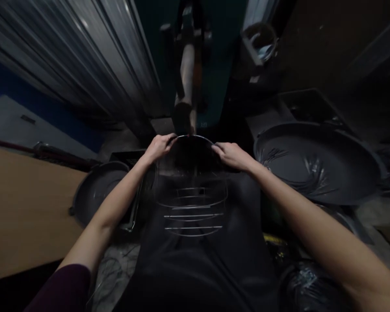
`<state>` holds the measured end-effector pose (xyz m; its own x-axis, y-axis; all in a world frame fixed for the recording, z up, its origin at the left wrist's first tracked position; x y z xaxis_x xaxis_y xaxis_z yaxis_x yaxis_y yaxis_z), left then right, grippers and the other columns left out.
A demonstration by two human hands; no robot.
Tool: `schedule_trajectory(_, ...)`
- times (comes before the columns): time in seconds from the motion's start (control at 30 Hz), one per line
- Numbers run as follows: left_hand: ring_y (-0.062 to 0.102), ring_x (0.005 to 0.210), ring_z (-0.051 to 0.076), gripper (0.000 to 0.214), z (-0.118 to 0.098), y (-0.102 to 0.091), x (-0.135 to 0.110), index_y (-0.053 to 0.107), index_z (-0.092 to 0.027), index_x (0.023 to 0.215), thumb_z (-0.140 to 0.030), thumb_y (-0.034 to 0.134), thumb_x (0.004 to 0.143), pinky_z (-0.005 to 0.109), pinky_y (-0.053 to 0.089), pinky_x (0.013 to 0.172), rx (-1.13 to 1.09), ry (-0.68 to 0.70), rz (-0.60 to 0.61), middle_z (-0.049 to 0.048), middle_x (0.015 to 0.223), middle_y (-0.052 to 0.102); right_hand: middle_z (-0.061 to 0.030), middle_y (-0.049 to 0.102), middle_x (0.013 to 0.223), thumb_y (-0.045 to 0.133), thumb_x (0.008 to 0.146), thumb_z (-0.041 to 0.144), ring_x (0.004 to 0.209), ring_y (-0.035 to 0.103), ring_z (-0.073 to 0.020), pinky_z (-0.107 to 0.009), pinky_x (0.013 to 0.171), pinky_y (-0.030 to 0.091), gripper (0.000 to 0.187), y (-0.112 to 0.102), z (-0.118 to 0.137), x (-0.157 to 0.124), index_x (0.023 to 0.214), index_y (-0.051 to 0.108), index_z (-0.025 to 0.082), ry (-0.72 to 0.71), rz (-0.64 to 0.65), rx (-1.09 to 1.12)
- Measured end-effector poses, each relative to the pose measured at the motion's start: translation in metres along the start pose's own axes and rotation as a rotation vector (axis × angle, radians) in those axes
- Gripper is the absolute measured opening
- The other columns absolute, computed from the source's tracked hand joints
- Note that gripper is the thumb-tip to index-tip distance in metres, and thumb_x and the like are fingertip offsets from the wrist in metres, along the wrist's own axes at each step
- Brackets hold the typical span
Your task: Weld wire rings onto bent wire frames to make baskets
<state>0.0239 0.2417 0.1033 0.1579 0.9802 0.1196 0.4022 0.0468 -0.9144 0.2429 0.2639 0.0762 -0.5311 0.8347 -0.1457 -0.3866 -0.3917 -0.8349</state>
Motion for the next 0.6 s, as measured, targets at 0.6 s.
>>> schedule_trajectory(0.6,0.049,0.041,0.007,0.025,0.038,0.122,-0.165,0.060,-0.016,0.083,-0.040,0.054,0.087,0.019,0.048,0.050,-1.644,-1.011,-0.331,-0.0045,0.052,0.056,-0.0038,0.067,0.098,0.043,0.091,0.034,0.087,0.062,-0.0175,-0.027,0.080,0.045,0.030,0.041,-0.099,-0.131,0.107,0.063,0.020,0.141,-0.466,0.406)
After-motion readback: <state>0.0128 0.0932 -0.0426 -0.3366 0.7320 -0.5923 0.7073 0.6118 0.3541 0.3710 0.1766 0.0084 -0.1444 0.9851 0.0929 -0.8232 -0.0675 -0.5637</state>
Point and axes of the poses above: each hand's wrist, its own x-axis towards the middle knuckle, its own y-axis out of the palm, z = x × y, the point moved 7 cm from there along x, towards the middle knuckle
